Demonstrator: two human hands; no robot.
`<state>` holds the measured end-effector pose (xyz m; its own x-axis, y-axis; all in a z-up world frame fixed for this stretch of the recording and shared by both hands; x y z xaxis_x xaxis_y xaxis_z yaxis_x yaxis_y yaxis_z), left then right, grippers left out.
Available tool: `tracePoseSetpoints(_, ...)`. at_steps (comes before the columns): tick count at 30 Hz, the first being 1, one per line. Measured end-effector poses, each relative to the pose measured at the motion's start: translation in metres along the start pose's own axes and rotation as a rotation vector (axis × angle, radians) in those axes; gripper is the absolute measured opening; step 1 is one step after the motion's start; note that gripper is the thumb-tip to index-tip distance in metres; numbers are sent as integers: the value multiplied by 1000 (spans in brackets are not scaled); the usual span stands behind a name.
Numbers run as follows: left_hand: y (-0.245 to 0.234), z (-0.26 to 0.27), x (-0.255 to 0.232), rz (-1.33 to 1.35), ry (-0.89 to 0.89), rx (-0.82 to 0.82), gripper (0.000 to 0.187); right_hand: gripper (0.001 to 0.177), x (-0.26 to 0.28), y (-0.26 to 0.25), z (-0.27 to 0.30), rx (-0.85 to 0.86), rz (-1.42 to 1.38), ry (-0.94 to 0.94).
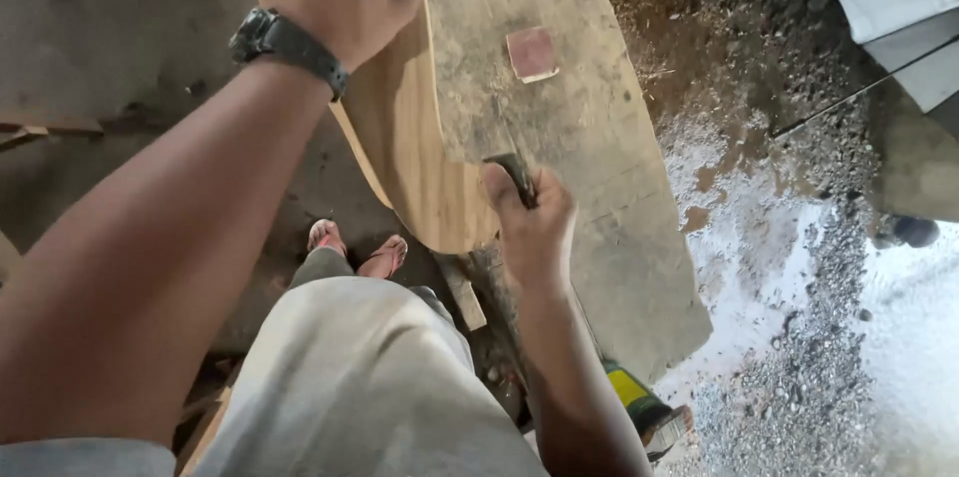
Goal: The person sands a large, irregularly shaped piece of light-colored wood using a sanding block. They work on the flat surfaces and edges, moving the block back and forth to smooth the material.
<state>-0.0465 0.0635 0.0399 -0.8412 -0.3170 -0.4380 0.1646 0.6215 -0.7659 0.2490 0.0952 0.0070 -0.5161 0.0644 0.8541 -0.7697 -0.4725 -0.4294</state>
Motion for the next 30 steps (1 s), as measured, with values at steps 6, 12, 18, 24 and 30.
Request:
tracePoseSetpoints(6,3,3,6,-139,51,-58,35,40,-11,3,17,133,-158,-20)
tracePoseSetpoints(12,6,23,-3,-158,71,-75,36,45,29,-2,12,40,-66,-288)
tracePoseSetpoints(18,9,38,1,-187,83,-90,38,44,25,-1,3,59,-56,-239)
tracePoseSetpoints(24,2,15,1,-221,113,-175,41,44,19,-6,21,84,21,-231)
tracePoseSetpoints(30,1,18,-1,-252,130,-194,43,53,27,0,-8,28,-32,-272)
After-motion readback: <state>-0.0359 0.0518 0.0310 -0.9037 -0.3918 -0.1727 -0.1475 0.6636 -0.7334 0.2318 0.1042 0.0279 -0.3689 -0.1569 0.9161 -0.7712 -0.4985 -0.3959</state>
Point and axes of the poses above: each hand's wrist, its own z-axis away from the middle knuckle, its own y-axis out of the palm, x = y × z, the point moved 9 cm from there along -z, towards the middle knuckle
